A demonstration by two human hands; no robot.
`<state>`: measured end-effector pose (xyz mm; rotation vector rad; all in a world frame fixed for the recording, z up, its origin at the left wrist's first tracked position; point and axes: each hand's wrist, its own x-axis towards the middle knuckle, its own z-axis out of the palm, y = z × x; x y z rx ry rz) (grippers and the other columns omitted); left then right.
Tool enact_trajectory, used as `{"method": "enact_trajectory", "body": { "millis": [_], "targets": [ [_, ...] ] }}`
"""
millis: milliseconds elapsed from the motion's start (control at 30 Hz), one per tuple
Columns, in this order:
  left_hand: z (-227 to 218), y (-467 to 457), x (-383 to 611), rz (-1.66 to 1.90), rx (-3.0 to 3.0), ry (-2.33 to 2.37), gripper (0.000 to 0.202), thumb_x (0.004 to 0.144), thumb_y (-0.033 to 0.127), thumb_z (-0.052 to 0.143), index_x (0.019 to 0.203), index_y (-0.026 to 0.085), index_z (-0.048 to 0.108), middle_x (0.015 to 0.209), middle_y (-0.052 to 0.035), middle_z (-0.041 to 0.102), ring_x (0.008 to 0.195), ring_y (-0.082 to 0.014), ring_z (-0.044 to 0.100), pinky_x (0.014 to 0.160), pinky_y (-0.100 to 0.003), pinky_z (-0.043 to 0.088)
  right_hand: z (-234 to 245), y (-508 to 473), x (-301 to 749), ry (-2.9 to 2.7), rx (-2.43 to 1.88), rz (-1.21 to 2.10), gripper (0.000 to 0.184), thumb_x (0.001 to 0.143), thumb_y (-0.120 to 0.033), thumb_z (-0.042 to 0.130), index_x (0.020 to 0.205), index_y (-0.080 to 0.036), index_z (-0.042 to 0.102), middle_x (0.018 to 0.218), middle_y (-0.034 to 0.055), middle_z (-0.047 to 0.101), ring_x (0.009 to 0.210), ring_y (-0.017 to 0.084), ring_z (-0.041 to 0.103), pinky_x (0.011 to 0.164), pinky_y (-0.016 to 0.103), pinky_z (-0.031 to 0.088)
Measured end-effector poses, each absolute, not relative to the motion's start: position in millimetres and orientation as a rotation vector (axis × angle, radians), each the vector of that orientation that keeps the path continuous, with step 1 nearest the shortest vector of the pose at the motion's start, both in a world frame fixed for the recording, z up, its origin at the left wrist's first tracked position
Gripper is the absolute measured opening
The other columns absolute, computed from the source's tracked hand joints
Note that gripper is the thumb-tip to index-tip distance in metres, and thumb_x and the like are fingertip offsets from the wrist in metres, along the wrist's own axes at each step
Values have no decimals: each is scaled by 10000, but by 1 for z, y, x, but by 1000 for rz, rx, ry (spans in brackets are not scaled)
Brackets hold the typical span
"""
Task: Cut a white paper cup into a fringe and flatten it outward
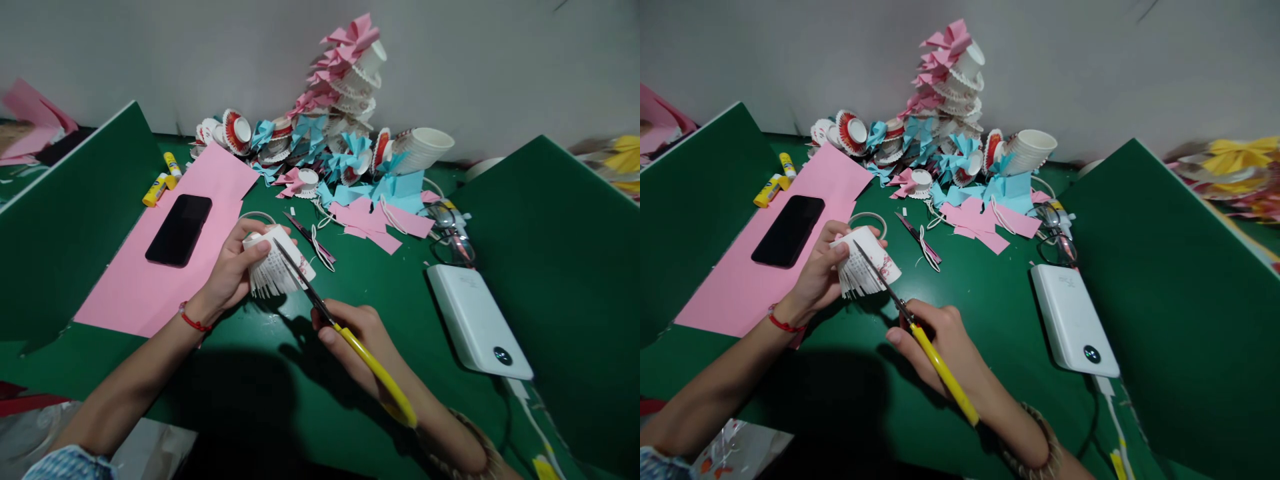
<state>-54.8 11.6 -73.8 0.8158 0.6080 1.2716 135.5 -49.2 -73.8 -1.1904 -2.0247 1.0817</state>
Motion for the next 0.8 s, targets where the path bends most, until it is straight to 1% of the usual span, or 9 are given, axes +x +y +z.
{"method": "enact_trajectory", "body": {
  "millis": [133, 267, 300, 367, 433, 500, 533, 600, 800],
  "targets": [
    [-75, 12, -54, 1259, 862, 642, 296, 680, 328, 755, 841, 220, 531, 933, -3, 693, 929, -200, 673, 855, -366, 541, -72, -47, 136, -2012, -1193, 1054, 491, 889, -596, 406, 635, -179, 458, 513, -47, 371, 467, 84, 284, 451, 227, 247],
    [-73, 26, -70, 1321, 1027, 750, 411, 714, 472, 651, 1037, 250, 529, 1016, -36, 647, 968, -209, 638, 885, -373, 514, -69, -45, 138, -1917, -1232, 1042, 519, 880, -639, 378, 653, -181, 471, 506, -42, 386, 455, 89, 312, 440, 225, 261],
    [-73, 31, -79, 1353, 1117, 841, 427, 713, 484, 627, 1054, 250, 518, 1052, -46, 631, 996, -221, 626, 913, -394, 498, -68, -44, 139, -1872, -1256, 1060, 520, 878, -647, 375, 667, -183, 476, 496, -49, 370, 441, 88, 308, 430, 224, 257],
    [-72, 43, -102, 1407, 1417, 1294, 379, 737, 475, 577, 1020, 226, 532, 1112, -75, 597, 1041, -245, 597, 959, -426, 465, -69, -44, 140, -1777, -1308, 1108, 509, 877, -654, 381, 696, -189, 480, 474, -66, 336, 406, 83, 292, 409, 224, 243],
    [-73, 52, -125, 1160, 1759, 1941, 401, 729, 386, 599, 1079, 201, 534, 1210, -129, 550, 1199, -318, 489, 1055, -507, 363, -70, -44, 140, -1717, -1340, 1138, 495, 874, -652, 397, 701, -195, 475, 461, -74, 326, 385, 80, 286, 397, 225, 235],
    [-75, 57, -143, 703, 1766, 2432, 565, 718, 363, 608, 1224, 151, 476, 1276, -225, 494, 1237, -429, 427, 1023, -637, 311, -72, -43, 140, -1709, -1347, 1139, 485, 868, -645, 416, 688, -198, 468, 460, -74, 328, 382, 80, 290, 393, 224, 234],
    [-77, 58, -148, 509, 1722, 2499, 641, 717, 382, 608, 1279, 123, 438, 1256, -263, 500, 1208, -459, 443, 980, -653, 338, -72, -43, 140, -1718, -1348, 1130, 478, 866, -637, 424, 684, -198, 470, 462, -73, 331, 387, 81, 295, 393, 223, 235],
    [-80, 59, -151, 358, 1687, 2547, 691, 724, 407, 589, 1307, 76, 418, 1225, -295, 514, 1186, -473, 457, 944, -627, 386, -73, -41, 140, -1750, -1353, 1096, 465, 867, -616, 430, 679, -194, 481, 472, -67, 342, 408, 84, 300, 399, 221, 235],
    [-86, 63, -147, 384, 1729, 2564, 625, 725, 357, 572, 1261, 57, 458, 1150, -295, 563, 1148, -462, 495, 927, -563, 427, -73, -35, 139, -1817, -1383, 1014, 428, 869, -550, 428, 660, -183, 496, 490, -50, 377, 462, 94, 326, 442, 223, 264]
  ]
}}
